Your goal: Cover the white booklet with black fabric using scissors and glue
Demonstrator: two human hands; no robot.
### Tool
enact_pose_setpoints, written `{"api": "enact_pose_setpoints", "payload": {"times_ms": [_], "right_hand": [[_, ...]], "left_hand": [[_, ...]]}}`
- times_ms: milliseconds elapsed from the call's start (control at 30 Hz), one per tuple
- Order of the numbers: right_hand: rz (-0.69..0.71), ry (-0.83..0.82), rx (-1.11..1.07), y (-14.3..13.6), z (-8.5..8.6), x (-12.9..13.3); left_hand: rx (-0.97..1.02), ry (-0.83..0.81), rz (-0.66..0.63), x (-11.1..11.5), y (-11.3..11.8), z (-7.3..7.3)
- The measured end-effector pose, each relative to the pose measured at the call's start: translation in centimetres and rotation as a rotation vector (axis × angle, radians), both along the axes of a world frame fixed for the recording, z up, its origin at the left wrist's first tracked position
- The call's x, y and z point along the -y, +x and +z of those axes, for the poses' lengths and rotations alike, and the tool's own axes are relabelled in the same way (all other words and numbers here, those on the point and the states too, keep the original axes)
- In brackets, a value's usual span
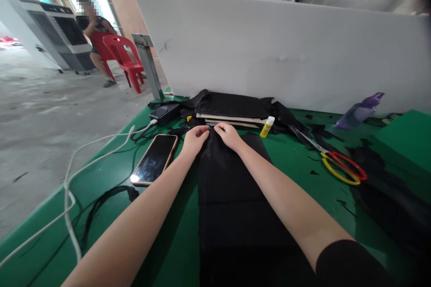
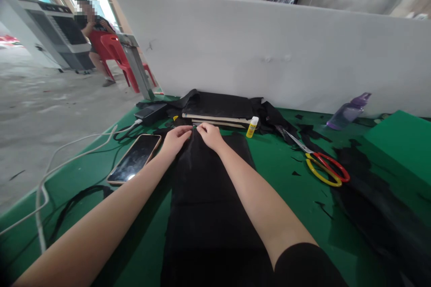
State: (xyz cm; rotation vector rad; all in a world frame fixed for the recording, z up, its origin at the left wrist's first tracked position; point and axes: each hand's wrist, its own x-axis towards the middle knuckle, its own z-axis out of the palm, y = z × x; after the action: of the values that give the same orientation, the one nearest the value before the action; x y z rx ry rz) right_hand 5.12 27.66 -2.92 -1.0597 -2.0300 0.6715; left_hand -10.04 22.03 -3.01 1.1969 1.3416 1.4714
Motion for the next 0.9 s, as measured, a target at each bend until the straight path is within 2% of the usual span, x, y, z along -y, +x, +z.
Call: {"api": "enact_pose_setpoints", "payload": {"times_ms": [133,267,433,633,767,900], "right_hand": [[0.002,0.01,0.012,0.0,0.0,0.0],[0.006,0.048,0.019,0.0,0.1,0.1],[0.004,0.127,0.035,-0.2,0.3,0.7],[0.035,0.133,0.012,-0.5,0.4,0.9],[0.059,0.091,-0.033,-0.6,0.2,0.9],[0.055,0.037,-0.078,-0.7,0.2,0.9]], "left_hand": [[0.09,-0.086,-0.013,0.2,-0.3,0.6],[0.161,-0.164,-0.079,0.5,-0.5,1.3],[0.19,-0.179,-0.133,0.3,-0.6,0.8],[0.195,-0.163,-0.124,-0.1,-0.6,0.1],[0.196,-0.18,-0.129,0.2,-0.6,0.5],[0.206,-0.199,-0.074,0.4,-0.6,0.8]]}}
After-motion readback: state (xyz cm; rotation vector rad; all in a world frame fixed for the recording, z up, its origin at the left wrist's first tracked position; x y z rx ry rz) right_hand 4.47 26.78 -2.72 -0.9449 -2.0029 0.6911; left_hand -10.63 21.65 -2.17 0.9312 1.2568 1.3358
